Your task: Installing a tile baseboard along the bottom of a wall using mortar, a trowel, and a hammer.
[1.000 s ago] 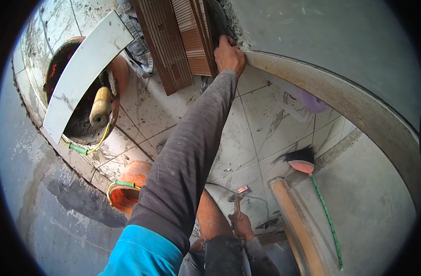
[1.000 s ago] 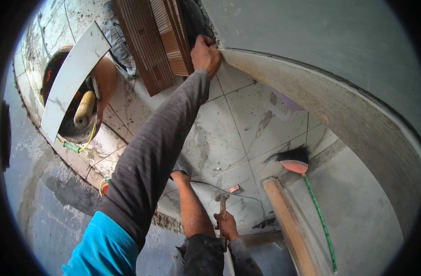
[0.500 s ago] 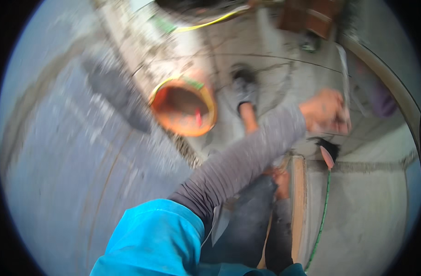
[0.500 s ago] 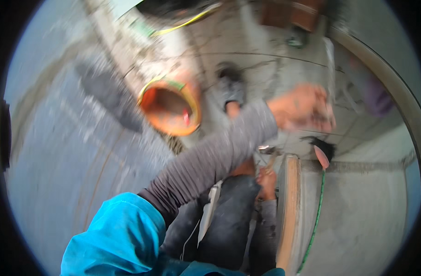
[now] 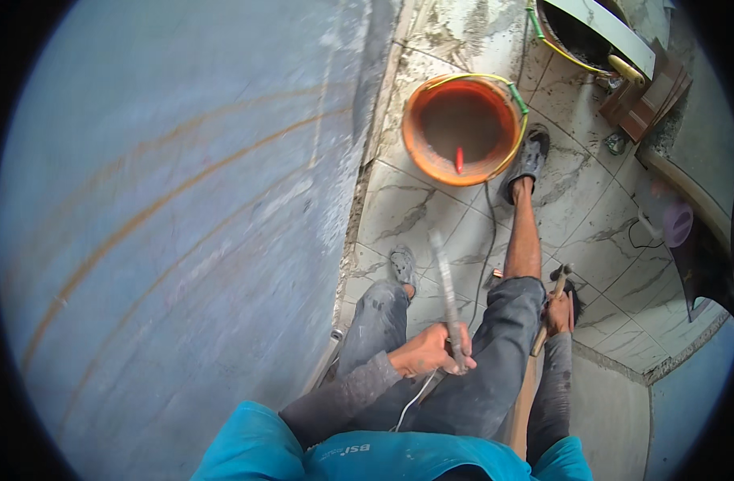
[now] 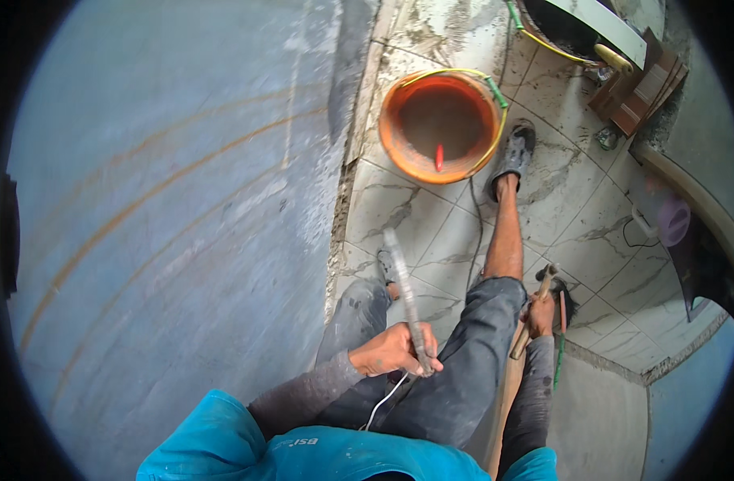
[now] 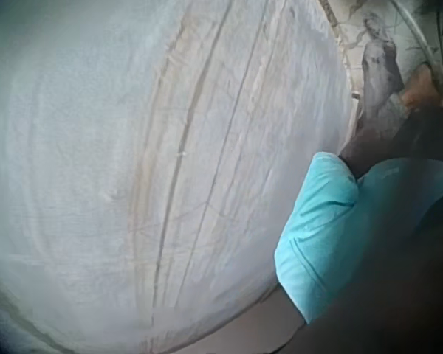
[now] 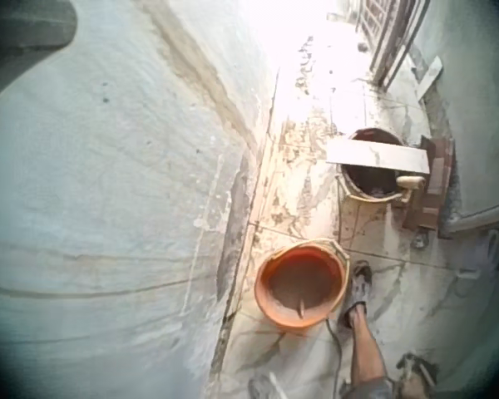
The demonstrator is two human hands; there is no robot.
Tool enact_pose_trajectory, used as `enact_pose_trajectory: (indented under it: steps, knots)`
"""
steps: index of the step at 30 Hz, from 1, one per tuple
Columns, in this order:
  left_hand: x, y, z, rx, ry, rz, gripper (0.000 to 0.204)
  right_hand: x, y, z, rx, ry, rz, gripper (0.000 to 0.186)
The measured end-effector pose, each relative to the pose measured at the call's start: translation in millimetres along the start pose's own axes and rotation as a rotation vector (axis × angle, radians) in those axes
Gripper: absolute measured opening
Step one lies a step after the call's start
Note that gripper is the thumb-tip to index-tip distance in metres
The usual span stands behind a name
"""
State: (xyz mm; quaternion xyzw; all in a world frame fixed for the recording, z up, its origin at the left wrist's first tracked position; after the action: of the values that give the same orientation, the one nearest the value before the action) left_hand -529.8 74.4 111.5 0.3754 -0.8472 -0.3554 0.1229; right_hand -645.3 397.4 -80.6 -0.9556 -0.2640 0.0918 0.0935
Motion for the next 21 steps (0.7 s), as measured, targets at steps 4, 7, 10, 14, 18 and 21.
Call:
enact_pose_trajectory:
  steps: [4, 7, 10, 14, 18, 21]
  knots:
    - [-79.0, -66.7, -72.7, 0.304, 0.272, 0.129, 0.033, 35.6, 30.1, -65.5, 0.007, -0.194, 0.117, 0.010]
    - [-131.2, -119.3, -109.1, 0.378, 0.425, 0.166, 0.034, 45.7, 56.6, -133.8, 0.055, -0.403, 0.170, 0.017]
    - [-136.4, -142.3, -124.3, 0.436, 0.569, 0.183, 0.024, 55.6, 65.1, -159.2, 0.007, -0.542, -0.037, 0.031]
    - [-113.5, -173.4, -124.2, 0.449, 0.640, -0.145, 0.021, 74.4, 79.9, -137.2, 0.139, -0.653, -0.286, 0.025]
    - [-74.7, -235.6, -87.3, 0.418, 0.597, -0.059, 0.023, 76.8, 137.1, -91.0, -0.039, -0.613, -0.247, 0.023]
    - [-32.2, -266.3, -31.9, 0.387, 0.614, 0.037, 0.019, 70.1, 165.7, -31.1, -0.092, -0.565, -0.272, 0.022]
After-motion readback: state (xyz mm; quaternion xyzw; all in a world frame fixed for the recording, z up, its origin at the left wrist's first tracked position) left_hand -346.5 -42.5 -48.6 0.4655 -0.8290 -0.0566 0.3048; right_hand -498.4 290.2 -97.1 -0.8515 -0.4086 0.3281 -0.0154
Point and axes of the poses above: each hand's wrist, its own z-axis towards the middle knuckle, its own y-axis out of the palm, x = y × z, the point moved 4 cm from there along z, towards the middle knuckle, and after that the axes turned 5 degrees about -x, right-handed, at the moved point
